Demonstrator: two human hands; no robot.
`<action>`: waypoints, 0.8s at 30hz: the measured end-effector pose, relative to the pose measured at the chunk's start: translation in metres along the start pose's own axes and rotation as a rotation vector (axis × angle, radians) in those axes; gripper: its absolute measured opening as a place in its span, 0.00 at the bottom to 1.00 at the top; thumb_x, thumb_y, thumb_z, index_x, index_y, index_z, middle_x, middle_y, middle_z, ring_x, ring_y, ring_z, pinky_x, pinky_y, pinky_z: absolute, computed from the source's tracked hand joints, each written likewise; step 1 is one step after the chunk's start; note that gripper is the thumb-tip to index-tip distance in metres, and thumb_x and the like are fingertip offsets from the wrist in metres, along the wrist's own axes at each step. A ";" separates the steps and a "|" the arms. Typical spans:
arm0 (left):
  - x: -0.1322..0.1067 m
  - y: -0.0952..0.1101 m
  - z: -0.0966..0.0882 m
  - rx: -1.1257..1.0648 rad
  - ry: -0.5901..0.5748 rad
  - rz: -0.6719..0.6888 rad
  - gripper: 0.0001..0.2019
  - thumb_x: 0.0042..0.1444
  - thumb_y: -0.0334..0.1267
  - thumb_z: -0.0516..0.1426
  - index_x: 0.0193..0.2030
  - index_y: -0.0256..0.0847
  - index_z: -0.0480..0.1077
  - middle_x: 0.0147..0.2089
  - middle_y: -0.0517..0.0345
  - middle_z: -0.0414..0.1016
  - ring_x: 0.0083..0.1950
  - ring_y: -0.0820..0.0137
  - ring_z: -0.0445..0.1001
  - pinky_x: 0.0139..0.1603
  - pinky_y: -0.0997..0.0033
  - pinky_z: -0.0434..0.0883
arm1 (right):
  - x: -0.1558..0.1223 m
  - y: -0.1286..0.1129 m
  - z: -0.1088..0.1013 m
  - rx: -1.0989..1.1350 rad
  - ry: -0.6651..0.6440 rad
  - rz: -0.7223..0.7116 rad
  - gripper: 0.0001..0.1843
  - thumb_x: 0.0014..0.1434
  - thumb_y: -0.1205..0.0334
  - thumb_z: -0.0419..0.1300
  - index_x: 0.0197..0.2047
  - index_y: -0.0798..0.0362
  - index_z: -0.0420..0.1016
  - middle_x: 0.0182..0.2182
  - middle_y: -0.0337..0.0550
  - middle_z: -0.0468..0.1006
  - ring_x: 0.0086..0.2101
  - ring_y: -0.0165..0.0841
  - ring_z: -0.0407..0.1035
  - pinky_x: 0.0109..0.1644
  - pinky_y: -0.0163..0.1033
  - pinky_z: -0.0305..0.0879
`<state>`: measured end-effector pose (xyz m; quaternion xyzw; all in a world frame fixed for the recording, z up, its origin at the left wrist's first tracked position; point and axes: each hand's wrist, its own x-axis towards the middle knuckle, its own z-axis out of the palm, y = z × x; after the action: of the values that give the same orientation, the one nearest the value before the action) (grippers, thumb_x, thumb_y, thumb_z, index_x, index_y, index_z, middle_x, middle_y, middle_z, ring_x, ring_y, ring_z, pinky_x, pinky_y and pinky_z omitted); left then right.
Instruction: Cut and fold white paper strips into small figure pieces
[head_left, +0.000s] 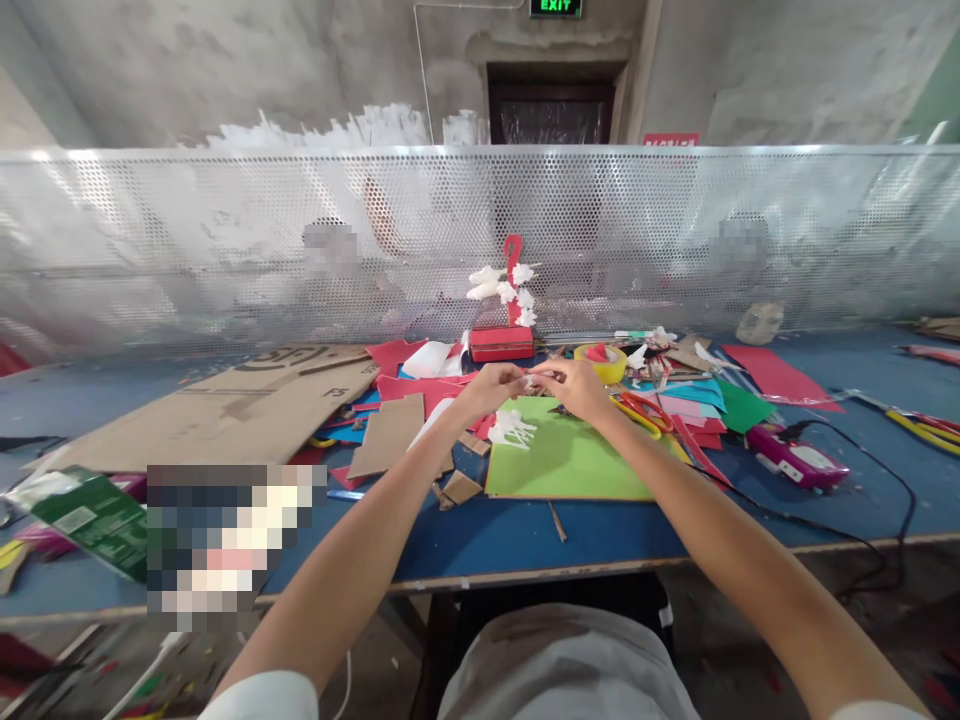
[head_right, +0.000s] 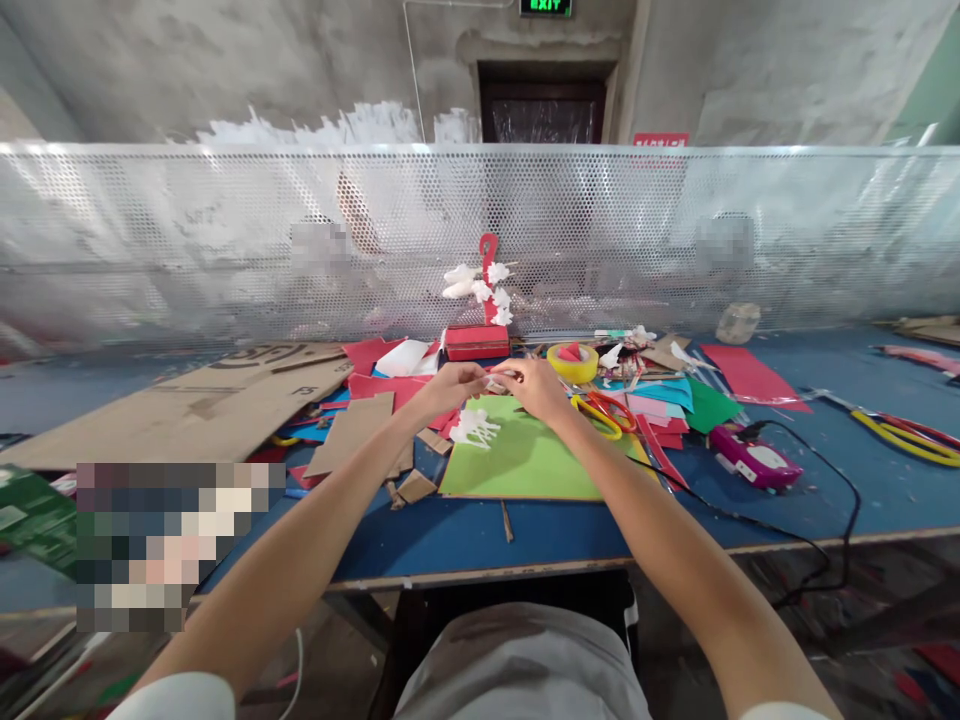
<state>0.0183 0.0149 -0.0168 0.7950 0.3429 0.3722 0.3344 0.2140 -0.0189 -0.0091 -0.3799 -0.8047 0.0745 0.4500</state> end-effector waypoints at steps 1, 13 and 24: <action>-0.001 0.002 0.000 -0.002 0.005 0.001 0.12 0.54 0.45 0.58 0.33 0.35 0.71 0.27 0.58 0.72 0.28 0.74 0.67 0.30 0.74 0.62 | 0.000 0.000 0.000 -0.004 0.002 0.008 0.10 0.60 0.57 0.61 0.39 0.52 0.82 0.34 0.43 0.83 0.28 0.31 0.72 0.34 0.35 0.63; -0.003 0.007 0.001 0.028 0.018 0.000 0.12 0.54 0.44 0.58 0.32 0.35 0.71 0.26 0.58 0.70 0.27 0.74 0.66 0.29 0.74 0.61 | 0.001 0.004 -0.002 -0.085 -0.035 0.071 0.13 0.60 0.55 0.59 0.34 0.54 0.80 0.25 0.41 0.78 0.24 0.29 0.65 0.30 0.34 0.55; -0.004 0.011 0.000 0.017 0.036 0.012 0.14 0.54 0.46 0.59 0.34 0.34 0.72 0.27 0.57 0.72 0.27 0.74 0.67 0.29 0.74 0.62 | 0.001 0.008 0.003 0.168 -0.036 0.131 0.14 0.58 0.53 0.60 0.36 0.56 0.77 0.26 0.41 0.76 0.24 0.29 0.65 0.29 0.33 0.59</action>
<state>0.0200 0.0060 -0.0094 0.7930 0.3472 0.3855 0.3194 0.2153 -0.0120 -0.0140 -0.3913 -0.7770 0.1775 0.4601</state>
